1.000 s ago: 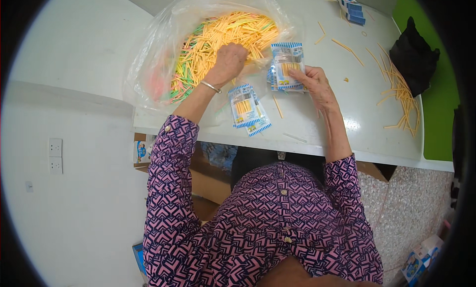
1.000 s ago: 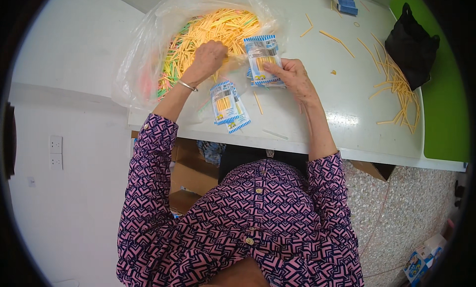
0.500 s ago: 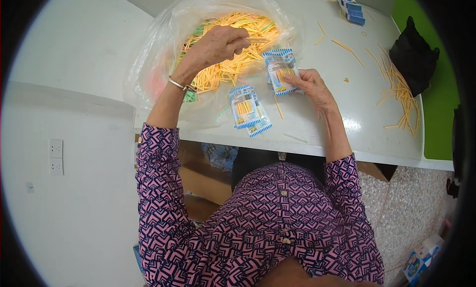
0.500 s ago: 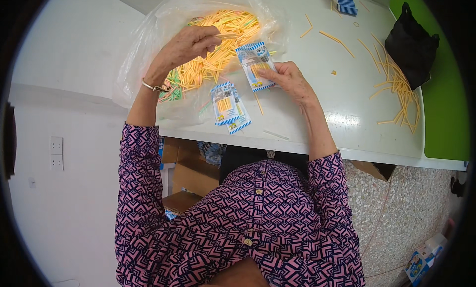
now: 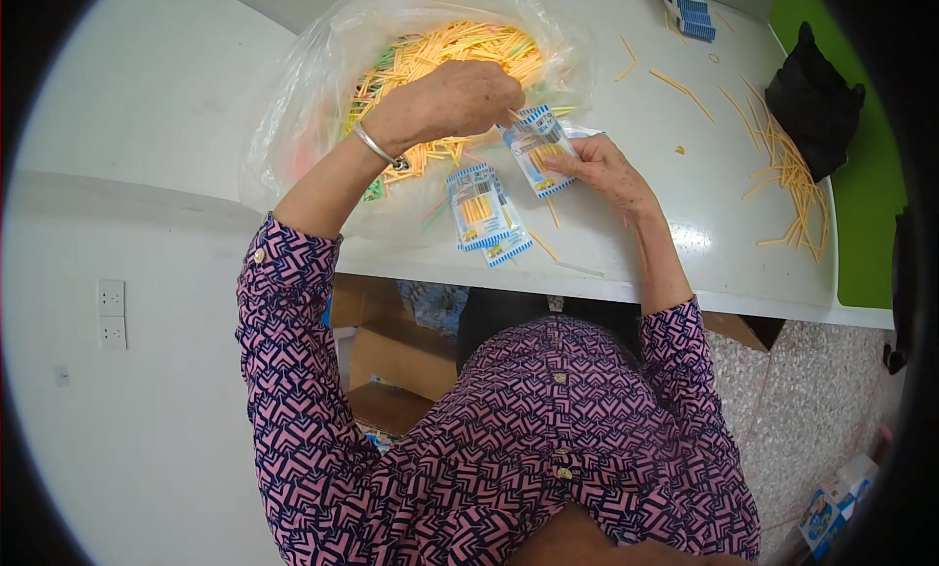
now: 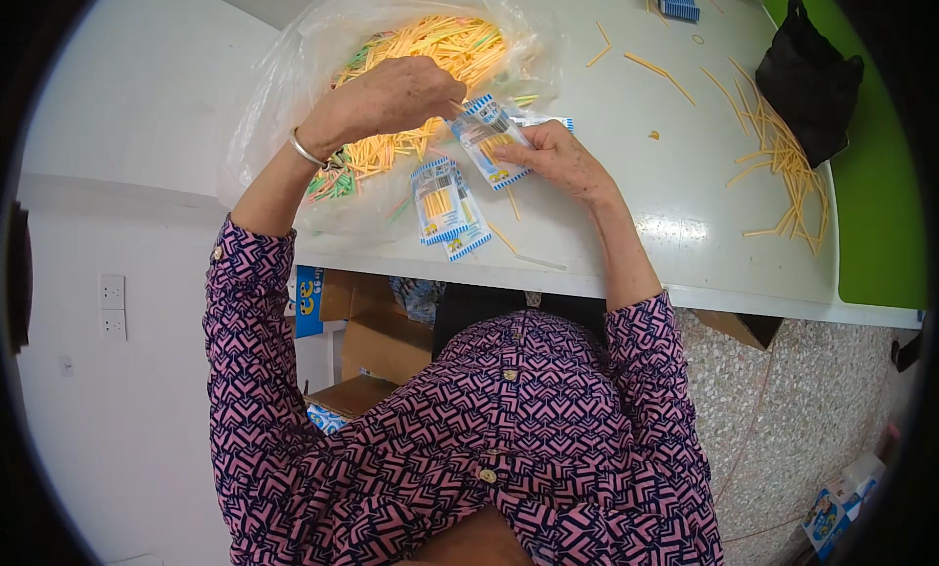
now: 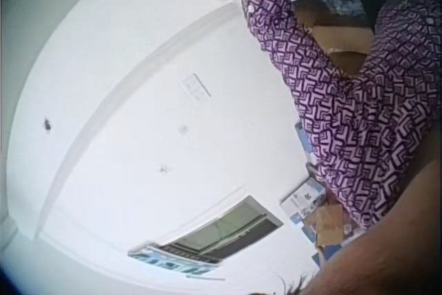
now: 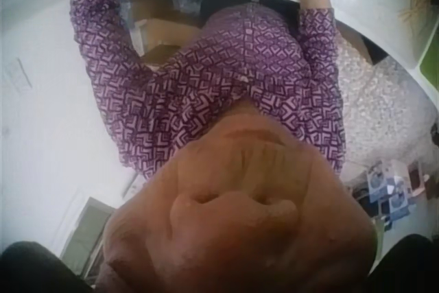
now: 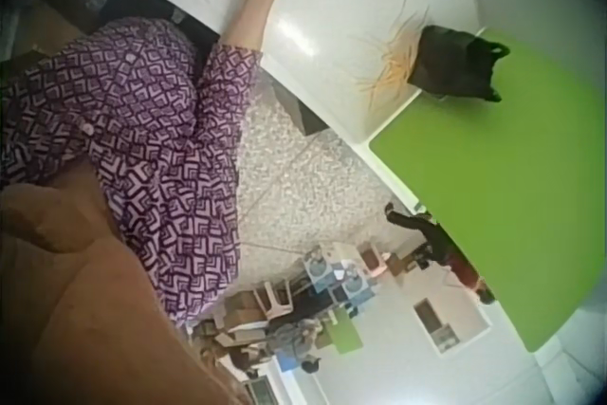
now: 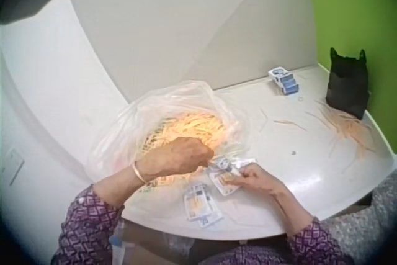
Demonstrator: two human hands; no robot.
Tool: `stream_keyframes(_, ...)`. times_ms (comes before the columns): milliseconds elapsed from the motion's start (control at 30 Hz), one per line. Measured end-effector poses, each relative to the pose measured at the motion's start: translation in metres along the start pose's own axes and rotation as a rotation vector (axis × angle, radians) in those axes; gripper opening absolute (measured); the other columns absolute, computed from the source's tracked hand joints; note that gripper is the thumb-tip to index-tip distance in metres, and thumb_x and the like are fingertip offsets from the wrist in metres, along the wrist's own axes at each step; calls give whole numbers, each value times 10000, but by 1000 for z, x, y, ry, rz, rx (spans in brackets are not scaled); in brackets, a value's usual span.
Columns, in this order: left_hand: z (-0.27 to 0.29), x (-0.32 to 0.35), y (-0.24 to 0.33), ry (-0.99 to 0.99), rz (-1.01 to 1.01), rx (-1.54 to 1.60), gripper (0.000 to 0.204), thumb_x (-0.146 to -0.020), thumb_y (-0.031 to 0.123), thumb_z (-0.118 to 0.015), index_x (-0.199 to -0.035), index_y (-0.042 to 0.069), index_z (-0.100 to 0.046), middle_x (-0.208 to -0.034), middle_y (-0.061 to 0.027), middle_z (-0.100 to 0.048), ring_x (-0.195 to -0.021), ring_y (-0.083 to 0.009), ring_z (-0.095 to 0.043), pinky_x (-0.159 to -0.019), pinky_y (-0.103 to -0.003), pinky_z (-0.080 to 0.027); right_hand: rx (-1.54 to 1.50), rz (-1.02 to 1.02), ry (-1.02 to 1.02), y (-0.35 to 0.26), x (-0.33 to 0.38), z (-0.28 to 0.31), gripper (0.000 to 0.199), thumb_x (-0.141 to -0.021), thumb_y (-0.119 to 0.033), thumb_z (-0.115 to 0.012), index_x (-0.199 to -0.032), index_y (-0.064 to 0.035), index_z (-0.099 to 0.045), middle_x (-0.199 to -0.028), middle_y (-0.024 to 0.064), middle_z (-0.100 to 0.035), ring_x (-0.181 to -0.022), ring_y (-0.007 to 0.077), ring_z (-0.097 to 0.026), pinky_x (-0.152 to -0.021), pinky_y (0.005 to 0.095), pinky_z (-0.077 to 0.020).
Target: The person packages colorful sticks into plastic packets by hand, then organizes the filled packets into a cardboard box.
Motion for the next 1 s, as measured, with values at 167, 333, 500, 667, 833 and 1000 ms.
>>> stream_keyframes(167,15,-9,3,104,6,254,169,-815,153,-596,-912,15,-593,-791,-134,-631,-786,-287,-612,-719,-392,-481,-151,79,9,-6,2,0,351,-813,-303,-693,-962,14,-686,-856,61,-687,-776,85,-605,-749,207,-441)
stream_keyframes(333,13,-4,-2,377,48,461,239,-881,127,-546,-1085,15,-602,-924,-140,-668,-865,-254,-645,-778,-326,-496,-295,126,-64,-6,-2,-1,354,-822,-293,-691,-972,27,-674,-885,75,-688,-791,92,-614,-767,211,-456)
stream_keyframes(500,-4,-10,17,419,43,505,289,-942,169,-486,-1189,30,-540,-1077,-140,-636,-973,-261,-624,-845,-338,-479,-389,136,-91,-8,1,-1,351,-845,-279,-672,-1007,31,-658,-932,85,-684,-839,93,-625,-807,226,-468)
stream_keyframes(667,-7,-8,17,460,-28,662,371,-953,176,-455,-1303,61,-412,-1223,-140,-561,-1084,-280,-569,-889,-350,-457,-350,138,-68,-12,4,-1,329,-839,-254,-675,-1003,30,-658,-942,88,-683,-847,99,-627,-799,232,-474)
stream_keyframes(833,-31,-8,25,254,41,717,395,-903,192,-532,-1259,46,-446,-1162,-150,-584,-1034,-284,-585,-866,-349,-464,-284,133,-47,-5,1,-3,299,-824,-229,-687,-981,25,-665,-918,79,-683,-823,101,-621,-768,236,-471)
stream_keyframes(1000,-20,-3,13,334,82,532,400,-820,251,-649,-1129,18,-548,-979,-133,-630,-903,-234,-607,-794,-318,-469,-206,191,47,-13,1,0,293,-797,-273,-712,-916,-6,-693,-765,29,-665,-681,76,-590,-654,211,-457)
Point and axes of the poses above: each hand's wrist, its own x-axis away from the middle knuckle, its own z-axis out of the back of the hand, y = z × x, the point moved 8 cm from there along -x, towards the middle knuckle
